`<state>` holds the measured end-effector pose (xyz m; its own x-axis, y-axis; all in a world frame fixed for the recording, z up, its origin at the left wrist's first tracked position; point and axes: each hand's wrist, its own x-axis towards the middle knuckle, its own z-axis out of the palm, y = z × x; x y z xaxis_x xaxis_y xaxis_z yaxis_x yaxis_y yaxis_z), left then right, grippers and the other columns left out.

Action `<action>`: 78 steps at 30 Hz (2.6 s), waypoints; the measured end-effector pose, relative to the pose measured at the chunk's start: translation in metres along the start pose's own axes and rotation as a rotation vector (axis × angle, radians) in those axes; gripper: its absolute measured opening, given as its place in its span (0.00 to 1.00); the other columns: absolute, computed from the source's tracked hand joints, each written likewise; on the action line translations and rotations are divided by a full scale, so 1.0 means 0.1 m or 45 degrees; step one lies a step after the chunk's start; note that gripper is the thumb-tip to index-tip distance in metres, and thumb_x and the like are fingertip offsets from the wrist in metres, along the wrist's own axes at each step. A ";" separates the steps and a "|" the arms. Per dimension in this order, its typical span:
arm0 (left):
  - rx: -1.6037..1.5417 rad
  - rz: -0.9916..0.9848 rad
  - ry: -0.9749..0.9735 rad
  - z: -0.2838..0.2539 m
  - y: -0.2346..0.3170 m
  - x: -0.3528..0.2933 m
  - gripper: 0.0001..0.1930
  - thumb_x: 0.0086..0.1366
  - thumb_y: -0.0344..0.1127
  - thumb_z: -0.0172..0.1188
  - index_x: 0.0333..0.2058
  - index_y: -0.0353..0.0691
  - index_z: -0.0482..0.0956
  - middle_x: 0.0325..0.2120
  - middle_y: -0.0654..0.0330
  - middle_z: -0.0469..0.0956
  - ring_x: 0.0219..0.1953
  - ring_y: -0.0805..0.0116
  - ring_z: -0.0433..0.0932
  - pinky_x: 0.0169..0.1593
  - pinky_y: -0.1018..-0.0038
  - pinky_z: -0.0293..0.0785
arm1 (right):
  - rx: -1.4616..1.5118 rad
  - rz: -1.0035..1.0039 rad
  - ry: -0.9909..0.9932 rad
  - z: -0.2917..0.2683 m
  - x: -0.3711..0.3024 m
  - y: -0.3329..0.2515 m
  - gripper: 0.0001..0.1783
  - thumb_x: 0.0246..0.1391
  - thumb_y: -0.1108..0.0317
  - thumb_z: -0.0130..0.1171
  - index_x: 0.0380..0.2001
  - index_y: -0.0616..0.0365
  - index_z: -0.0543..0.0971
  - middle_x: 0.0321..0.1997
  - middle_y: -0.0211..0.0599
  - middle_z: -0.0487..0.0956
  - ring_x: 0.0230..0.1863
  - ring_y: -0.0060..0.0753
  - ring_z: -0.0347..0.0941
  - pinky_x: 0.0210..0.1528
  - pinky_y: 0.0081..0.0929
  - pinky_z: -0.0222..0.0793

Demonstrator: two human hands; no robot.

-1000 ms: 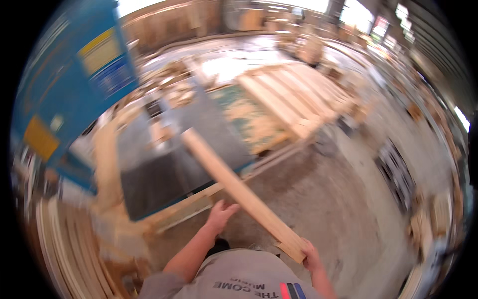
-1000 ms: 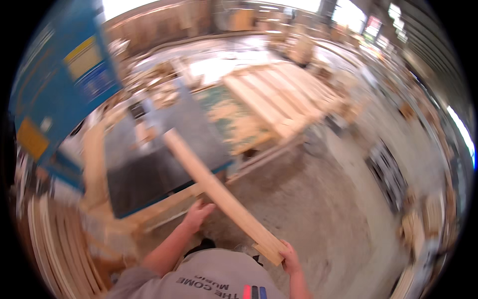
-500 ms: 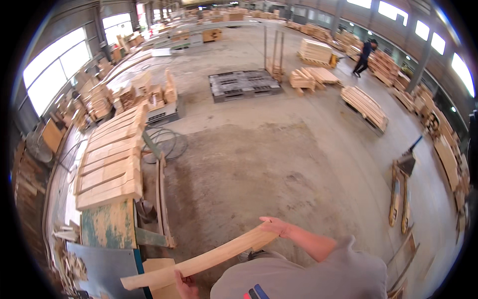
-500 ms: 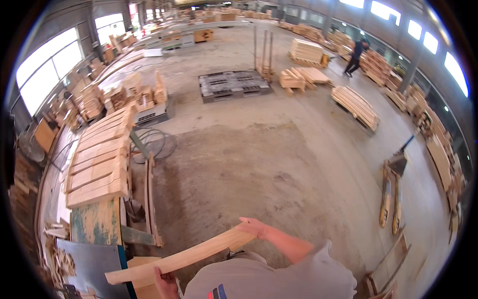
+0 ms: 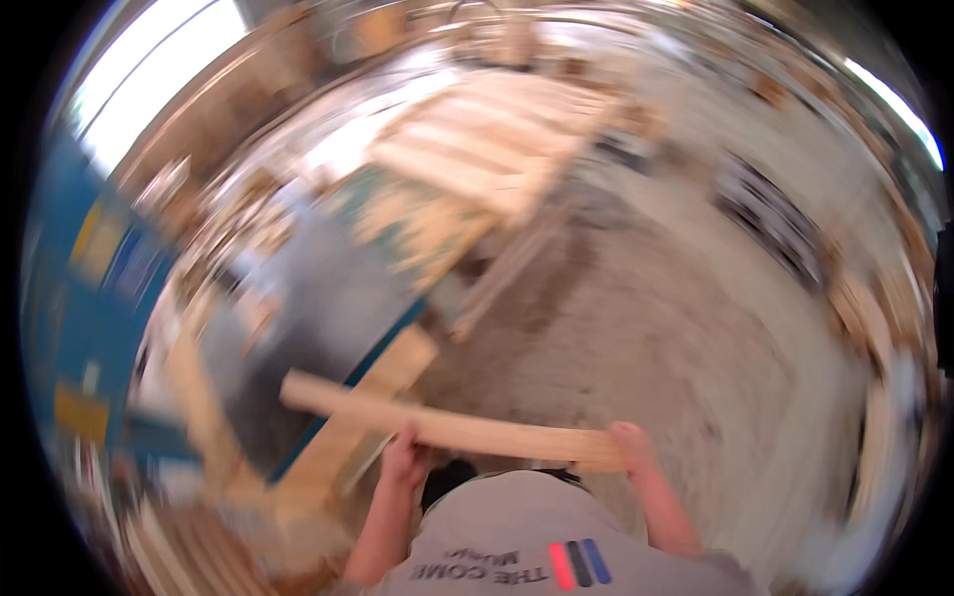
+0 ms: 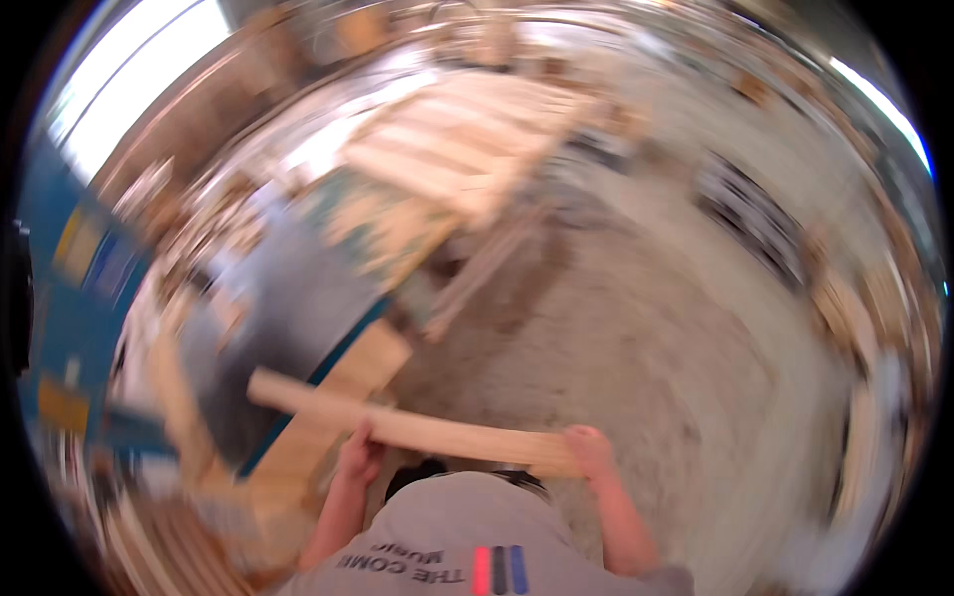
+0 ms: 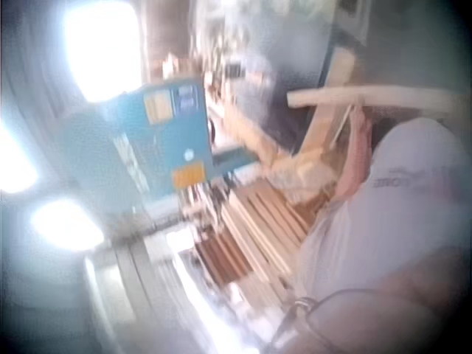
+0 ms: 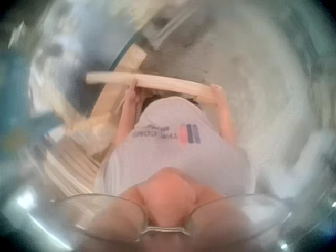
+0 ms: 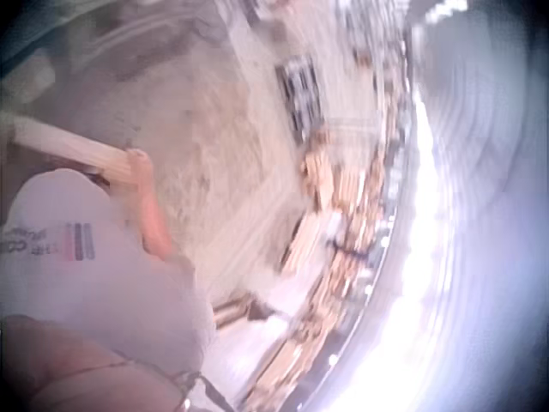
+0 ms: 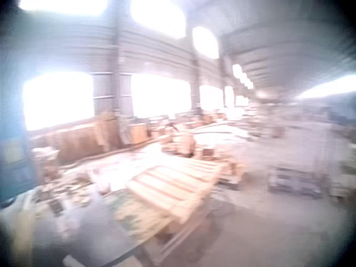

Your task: The person uses a band saw to cut curved wooden planks, guiding the wood through the blade by hand and stacking the finished pieces on a nearby pile.

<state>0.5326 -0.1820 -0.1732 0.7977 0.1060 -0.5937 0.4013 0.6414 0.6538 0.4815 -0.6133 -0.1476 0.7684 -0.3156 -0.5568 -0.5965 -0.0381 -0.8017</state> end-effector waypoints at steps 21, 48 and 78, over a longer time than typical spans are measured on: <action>1.326 0.762 1.488 -2.90 3.09 -0.21 0.33 0.62 0.58 0.57 0.52 0.31 0.73 0.47 0.35 0.76 0.52 0.37 0.74 0.55 0.53 0.69 | -0.142 -1.041 -0.398 2.33 0.75 -1.73 0.22 0.61 0.52 0.56 0.44 0.60 0.79 0.47 0.35 0.78 0.50 0.32 0.72 0.55 0.32 0.65; -0.546 0.448 1.493 -2.92 0.73 -2.44 0.21 0.59 0.56 0.55 0.43 0.48 0.76 0.33 0.66 0.78 0.29 0.74 0.75 0.21 0.76 0.66 | -0.331 -0.976 -0.796 5.98 1.40 -3.01 0.26 0.54 0.48 0.65 0.39 0.64 0.82 0.32 0.36 0.81 0.36 0.24 0.74 0.42 0.25 0.70; -0.730 0.551 1.440 -2.20 0.49 -2.68 0.22 0.64 0.55 0.59 0.45 0.44 0.74 0.41 0.61 0.77 0.40 0.63 0.78 0.36 0.65 0.75 | -0.590 -0.908 -1.233 6.86 0.96 -3.26 0.25 0.55 0.52 0.61 0.46 0.63 0.80 0.39 0.38 0.81 0.40 0.28 0.75 0.46 0.29 0.69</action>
<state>0.2395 -0.0119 -0.0847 -0.1084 0.7677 -0.6316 -0.2535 0.5930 0.7643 0.9089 0.0188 -0.0886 0.6869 0.7159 -0.1250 0.1387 -0.2980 -0.9444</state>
